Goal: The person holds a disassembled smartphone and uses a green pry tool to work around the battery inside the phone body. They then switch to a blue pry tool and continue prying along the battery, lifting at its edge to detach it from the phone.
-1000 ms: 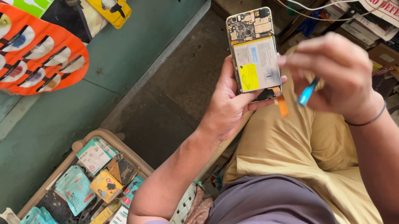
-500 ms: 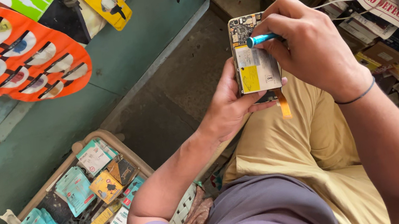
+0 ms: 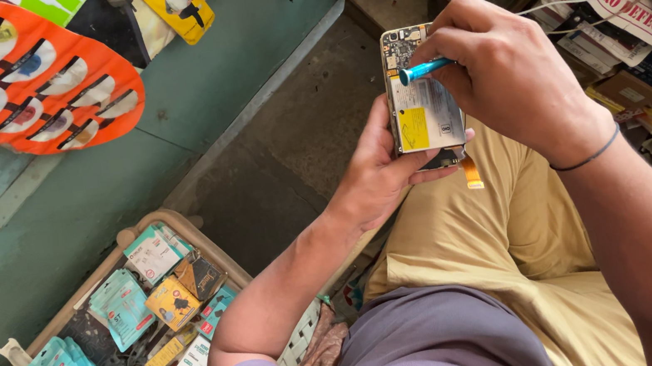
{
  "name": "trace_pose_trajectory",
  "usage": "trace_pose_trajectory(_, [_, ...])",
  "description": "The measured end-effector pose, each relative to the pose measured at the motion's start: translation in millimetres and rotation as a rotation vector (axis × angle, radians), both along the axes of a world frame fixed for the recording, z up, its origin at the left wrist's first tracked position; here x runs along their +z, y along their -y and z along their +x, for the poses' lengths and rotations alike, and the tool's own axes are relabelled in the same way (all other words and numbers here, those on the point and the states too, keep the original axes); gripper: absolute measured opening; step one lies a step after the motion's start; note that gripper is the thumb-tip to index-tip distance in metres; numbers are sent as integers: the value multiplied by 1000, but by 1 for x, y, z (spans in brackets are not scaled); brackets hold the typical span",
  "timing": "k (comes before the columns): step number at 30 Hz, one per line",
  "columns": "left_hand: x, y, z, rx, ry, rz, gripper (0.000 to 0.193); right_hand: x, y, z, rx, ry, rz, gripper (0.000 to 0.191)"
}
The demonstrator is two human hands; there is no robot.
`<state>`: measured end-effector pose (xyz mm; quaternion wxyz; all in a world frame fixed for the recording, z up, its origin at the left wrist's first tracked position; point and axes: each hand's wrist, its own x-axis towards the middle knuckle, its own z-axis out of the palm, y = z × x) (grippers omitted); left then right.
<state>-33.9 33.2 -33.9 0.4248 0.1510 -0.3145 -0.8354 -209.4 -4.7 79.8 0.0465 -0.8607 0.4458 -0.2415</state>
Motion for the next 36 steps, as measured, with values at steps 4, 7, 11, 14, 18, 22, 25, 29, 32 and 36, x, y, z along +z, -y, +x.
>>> trace_pose_trajectory(4, [-1,1,1,-2,9,-4,60,2,1,1,-12,1,31,22])
trace_pose_trajectory(7, [-1,1,2,-9,17,-16,61,6,6,1,-20,-23,79,22])
trace_pose_trajectory(11, [1,0,1,-15,51,-35,61,9,23,0,-5,-60,153,23])
trace_pose_trajectory(14, [1,0,0,-26,90,-26,59,10,33,-4,28,-74,190,20])
trace_pose_trajectory(18, [2,1,0,-33,102,-15,59,4,33,-4,22,-103,209,18])
trace_pose_trajectory(22, [2,1,1,-33,72,-17,60,3,30,-5,46,-98,176,19])
trace_pose_trajectory(25, [1,2,1,-23,54,-15,61,11,30,-8,83,23,184,22])
trace_pose_trajectory(29, [-8,6,-4,3,77,24,60,25,8,-5,58,14,154,35])
trace_pose_trajectory(32, [-20,7,-1,3,2,33,68,29,-15,5,78,-97,123,49])
trace_pose_trajectory(36, [-29,4,-4,46,-107,12,57,25,-32,18,63,-263,38,53])
